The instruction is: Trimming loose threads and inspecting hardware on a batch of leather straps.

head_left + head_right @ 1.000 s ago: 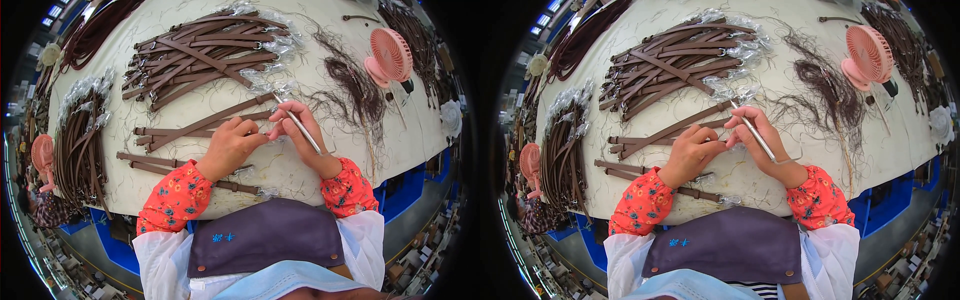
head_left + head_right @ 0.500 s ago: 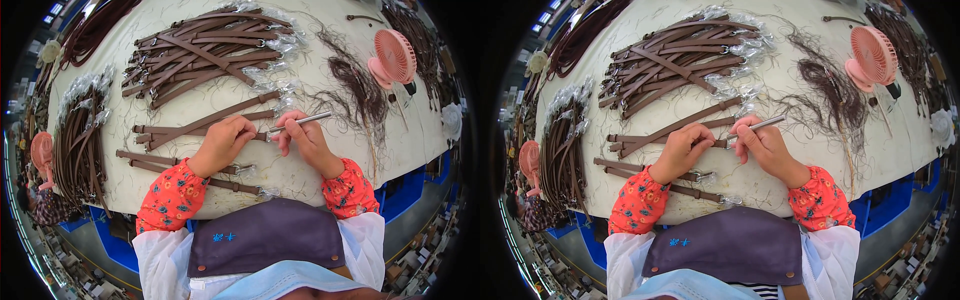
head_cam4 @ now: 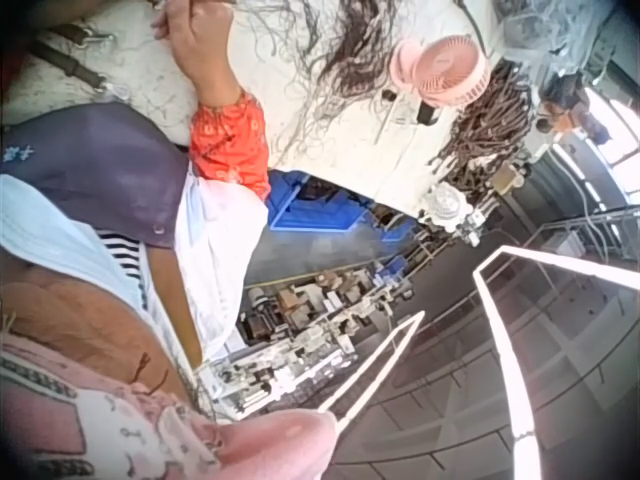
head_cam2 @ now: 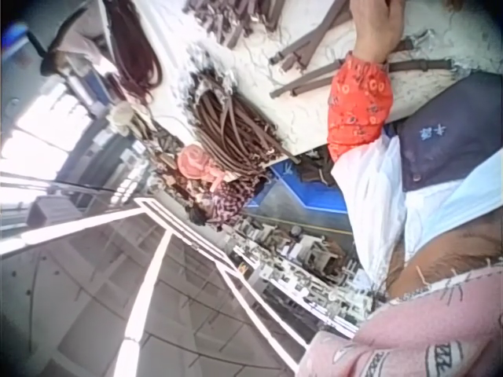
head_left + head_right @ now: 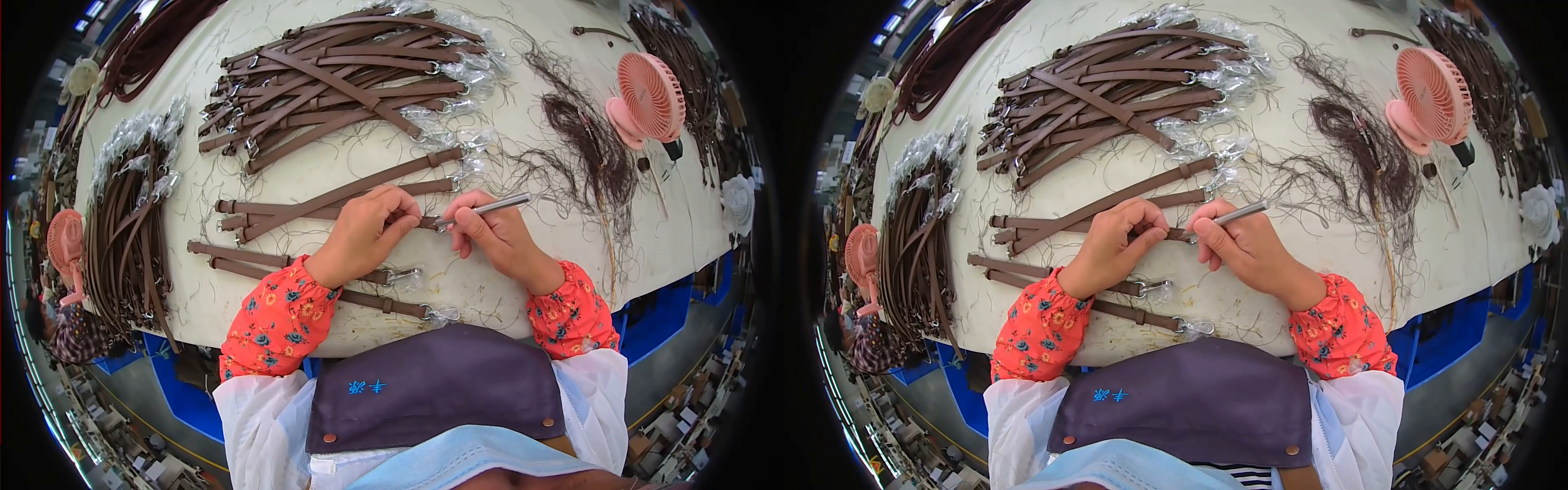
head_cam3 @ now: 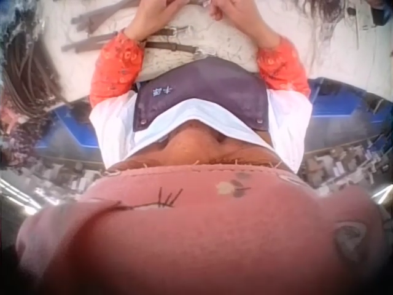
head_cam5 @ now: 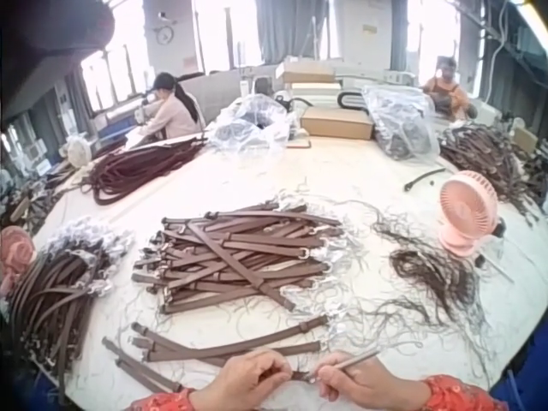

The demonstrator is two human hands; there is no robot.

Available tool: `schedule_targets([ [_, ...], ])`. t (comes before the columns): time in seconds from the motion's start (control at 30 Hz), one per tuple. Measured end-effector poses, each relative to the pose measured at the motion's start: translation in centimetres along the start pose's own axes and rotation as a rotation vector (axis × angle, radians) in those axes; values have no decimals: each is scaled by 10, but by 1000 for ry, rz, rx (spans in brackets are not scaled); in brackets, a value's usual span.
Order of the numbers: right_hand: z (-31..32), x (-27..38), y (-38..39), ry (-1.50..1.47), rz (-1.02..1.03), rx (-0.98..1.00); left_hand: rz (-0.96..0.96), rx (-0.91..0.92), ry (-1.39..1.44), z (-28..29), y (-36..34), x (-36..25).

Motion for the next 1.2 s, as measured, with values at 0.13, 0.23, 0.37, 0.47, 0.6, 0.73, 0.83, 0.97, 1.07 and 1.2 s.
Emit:
schedule_targets([
  [0.13, 0, 1, 0, 13, -10, 5, -6, 0, 0, -1, 0, 0],
  [0.23, 0, 2, 0, 10, -7, 4, -5, -5, 21, -1, 1, 1],
  [0.37, 0, 0, -1, 24, -4, 10, -17, -3, 41, -1, 1, 3],
  [0.47, 0, -1, -1, 23, 2, 11, -16, 5, 45, -1, 1, 2],
  [0.6, 0, 0, -1, 30, 3, 17, -35, 19, 72, 1, 1, 2],
  [0.73, -3, -1, -1, -65, 21, -83, -114, 169, 68, 9, 1, 7],
  [0.83, -3, -3, -2, -78, 30, -92, -156, 55, 171, 6, 2, 3],
  [0.97, -3, -3, -1, -87, 51, -122, -58, 22, 8, -5, 1, -4],
  [1.07, -1, -3, -1, -89, 46, -160, -58, -11, -58, -10, -1, -4],
  [1.2, 0, -6, -1, -131, 100, -201, -167, -58, -115, -14, -2, 5],
])
Point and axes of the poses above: each hand's wrist, its own y-axis away from the middle knuckle, its own z-axis out of the back of the hand, x = y × z, the point moved 1 cm from there along -y, towards the middle knuckle, and after that the axes turned 10 degrees about y, right-handed, at the moved point
